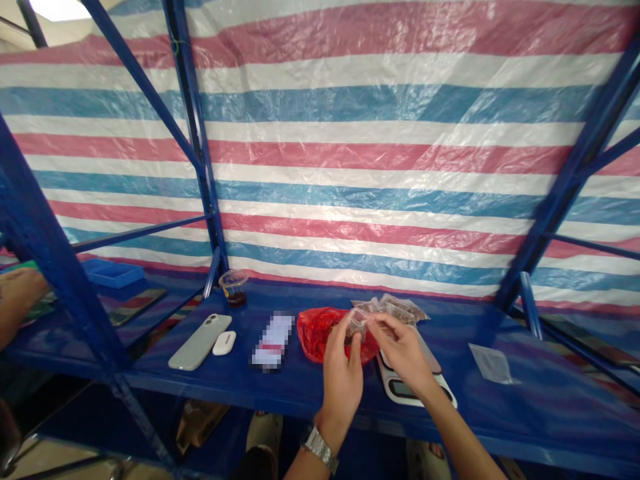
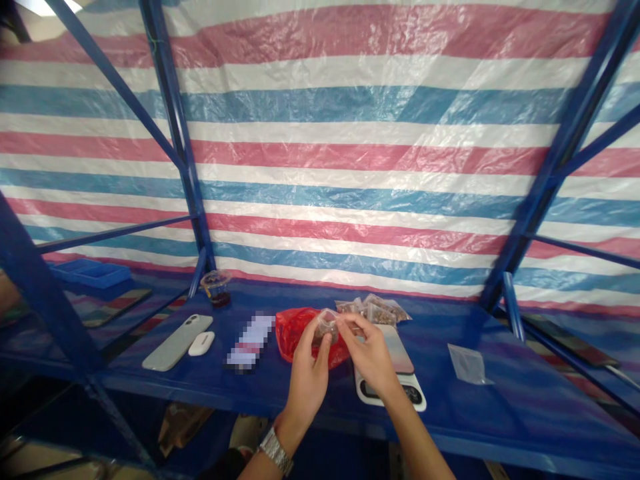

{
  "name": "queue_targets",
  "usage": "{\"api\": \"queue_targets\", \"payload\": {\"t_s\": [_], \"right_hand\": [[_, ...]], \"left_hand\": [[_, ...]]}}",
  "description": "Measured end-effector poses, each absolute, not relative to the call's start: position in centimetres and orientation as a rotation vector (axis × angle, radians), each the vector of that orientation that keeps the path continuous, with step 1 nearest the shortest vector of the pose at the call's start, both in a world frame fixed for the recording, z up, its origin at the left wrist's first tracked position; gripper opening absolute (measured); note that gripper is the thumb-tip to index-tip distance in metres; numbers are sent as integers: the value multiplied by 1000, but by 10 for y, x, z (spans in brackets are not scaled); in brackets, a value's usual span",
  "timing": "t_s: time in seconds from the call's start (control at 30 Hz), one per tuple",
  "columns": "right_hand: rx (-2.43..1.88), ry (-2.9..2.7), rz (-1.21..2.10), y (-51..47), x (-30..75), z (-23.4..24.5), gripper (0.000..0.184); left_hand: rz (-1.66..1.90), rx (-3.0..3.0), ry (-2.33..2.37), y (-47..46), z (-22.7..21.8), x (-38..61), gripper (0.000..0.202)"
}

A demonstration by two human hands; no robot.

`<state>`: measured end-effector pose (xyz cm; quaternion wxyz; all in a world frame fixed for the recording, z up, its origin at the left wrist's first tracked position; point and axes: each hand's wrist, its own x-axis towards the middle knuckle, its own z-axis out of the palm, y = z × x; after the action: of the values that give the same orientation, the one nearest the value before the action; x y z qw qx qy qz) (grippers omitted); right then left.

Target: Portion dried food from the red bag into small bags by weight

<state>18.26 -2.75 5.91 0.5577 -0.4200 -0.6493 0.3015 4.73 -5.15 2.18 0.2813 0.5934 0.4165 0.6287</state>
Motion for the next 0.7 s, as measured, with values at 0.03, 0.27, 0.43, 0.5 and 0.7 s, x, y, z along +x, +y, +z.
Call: {"api": "queue_targets", "payload": {"t_s": [0.03,0.27,0.43,0.5,0.7], "right_hand": [[-988,-1556,707,-28,184,59,38],[-1079,-1405,587,-20,217,55,31],[-1373,-1341,543,-4,259,37,30],[-1533,-1398,434,0,271,28,32],[-1772,-1478,133,0,289,13,42]], "left_hand": [[1674,1618,1123,-51,22,47,43],[1673,1688,1247,-55,23,51,48],[1635,1737,1297,-58,24,55,41],[1607,1760,1311,-57,25,55,37],[1591,1775,1307,-51,22,54,32]]}}
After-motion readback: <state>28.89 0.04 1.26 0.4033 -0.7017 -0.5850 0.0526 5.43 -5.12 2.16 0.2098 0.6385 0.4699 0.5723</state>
